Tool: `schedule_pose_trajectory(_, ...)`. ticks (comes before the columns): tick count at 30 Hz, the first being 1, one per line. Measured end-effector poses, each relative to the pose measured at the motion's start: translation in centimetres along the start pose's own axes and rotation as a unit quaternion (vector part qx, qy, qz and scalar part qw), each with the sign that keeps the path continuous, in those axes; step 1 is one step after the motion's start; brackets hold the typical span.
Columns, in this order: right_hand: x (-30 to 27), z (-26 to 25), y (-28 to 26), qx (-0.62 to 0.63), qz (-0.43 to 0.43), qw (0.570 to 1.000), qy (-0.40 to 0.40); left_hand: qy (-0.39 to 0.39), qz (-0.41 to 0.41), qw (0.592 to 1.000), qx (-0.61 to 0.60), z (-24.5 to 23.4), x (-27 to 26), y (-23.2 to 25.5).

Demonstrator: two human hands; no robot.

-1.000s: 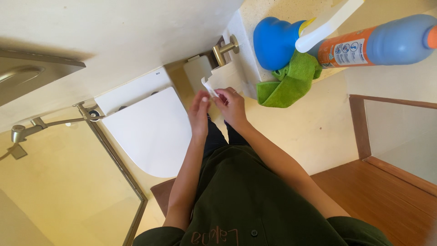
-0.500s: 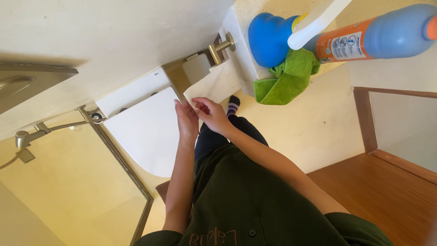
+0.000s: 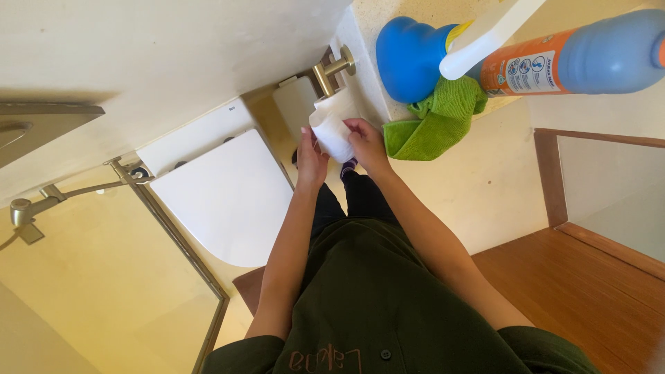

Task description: Clean the toilet seat, lid, and surrounding areas using a cloth and spray cleaner.

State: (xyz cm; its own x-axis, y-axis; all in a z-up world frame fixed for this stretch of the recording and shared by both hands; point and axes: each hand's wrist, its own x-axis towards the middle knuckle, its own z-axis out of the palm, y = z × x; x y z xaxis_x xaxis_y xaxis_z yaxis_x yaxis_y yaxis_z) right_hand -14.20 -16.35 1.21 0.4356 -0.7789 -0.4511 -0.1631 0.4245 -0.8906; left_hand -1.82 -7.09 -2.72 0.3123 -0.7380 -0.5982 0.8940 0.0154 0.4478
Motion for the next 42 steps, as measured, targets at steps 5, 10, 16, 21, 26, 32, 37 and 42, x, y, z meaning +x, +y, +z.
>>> schedule_pose_trajectory(5,0.4,-0.6,3.1,-0.005,0.019,0.999,0.039,0.008,0.020,1.000,-0.022,-0.2,0.3,-0.9)
schedule_pose_trajectory(10,-1.8,3.0,0.6,-0.042,-0.004,0.997,-0.062,0.019,-0.004,0.994,-0.112,-1.1,0.4,-0.4)
schedule_pose_trajectory(16,-4.2,10.1,-2.2,-0.244,-0.152,0.951,-0.115,-0.071,0.042,0.991,-0.107,-8.2,0.7,-1.3)
schedule_pose_trajectory(21,-4.2,13.2,-0.7,-0.254,-0.116,0.951,-0.130,-0.085,0.038,0.980,-0.175,-12.6,0.1,0.2)
schedule_pose_trajectory(26,-4.0,13.6,0.1,-0.120,0.040,0.969,-0.212,0.006,0.022,0.983,-0.182,-11.8,-1.3,2.9)
schedule_pose_trajectory(32,-2.6,8.8,0.5,-0.145,-0.003,0.969,-0.201,0.057,-0.029,0.990,-0.122,-8.4,-0.6,3.0)
schedule_pose_trajectory(37,-0.7,5.4,-0.5,-0.273,-0.093,0.957,-0.030,-0.004,0.006,0.997,-0.079,-4.0,-0.9,2.6)
schedule_pose_trajectory(42,0.3,4.9,-1.1,-0.284,-0.109,0.951,0.056,0.013,0.072,0.997,-0.037,-3.4,-1.0,2.9)
